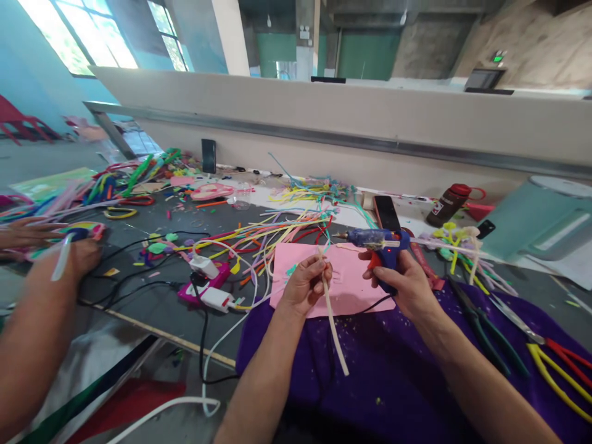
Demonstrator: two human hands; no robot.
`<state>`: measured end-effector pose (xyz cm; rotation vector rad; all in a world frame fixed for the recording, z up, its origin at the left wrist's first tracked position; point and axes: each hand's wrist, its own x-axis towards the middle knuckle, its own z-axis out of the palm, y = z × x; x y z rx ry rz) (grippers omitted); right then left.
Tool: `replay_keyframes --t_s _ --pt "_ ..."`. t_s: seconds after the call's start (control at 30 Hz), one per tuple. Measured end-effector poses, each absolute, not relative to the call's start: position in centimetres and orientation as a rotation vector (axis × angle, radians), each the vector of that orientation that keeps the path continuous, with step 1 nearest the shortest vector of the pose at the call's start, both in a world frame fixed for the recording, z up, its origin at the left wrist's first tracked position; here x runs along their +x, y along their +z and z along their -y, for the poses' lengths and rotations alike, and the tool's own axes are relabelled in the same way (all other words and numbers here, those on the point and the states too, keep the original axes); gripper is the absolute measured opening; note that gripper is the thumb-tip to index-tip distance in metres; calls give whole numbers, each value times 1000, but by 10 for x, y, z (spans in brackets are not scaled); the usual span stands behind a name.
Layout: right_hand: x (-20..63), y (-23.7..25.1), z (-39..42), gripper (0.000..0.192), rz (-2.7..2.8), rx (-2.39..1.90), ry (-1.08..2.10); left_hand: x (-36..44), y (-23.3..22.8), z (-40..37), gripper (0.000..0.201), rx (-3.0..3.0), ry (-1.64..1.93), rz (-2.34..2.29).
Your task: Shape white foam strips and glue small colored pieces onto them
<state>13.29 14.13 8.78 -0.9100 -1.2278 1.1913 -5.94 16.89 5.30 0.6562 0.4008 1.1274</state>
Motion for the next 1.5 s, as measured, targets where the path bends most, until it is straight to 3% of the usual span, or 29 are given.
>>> replay_keyframes --t_s 0.33,0.53,1.5 --pt "139 93 -133 30 1310 -946 1221 -59 53 -168 22 605 1107 -444" --pt "141 92 -132 17 1500 -1066 995 -59 54 -167 20 626 1116 -435" --pt "146 88 -130 22 1595 -1276 800 -59 54 -167 23 673 1091 -537"
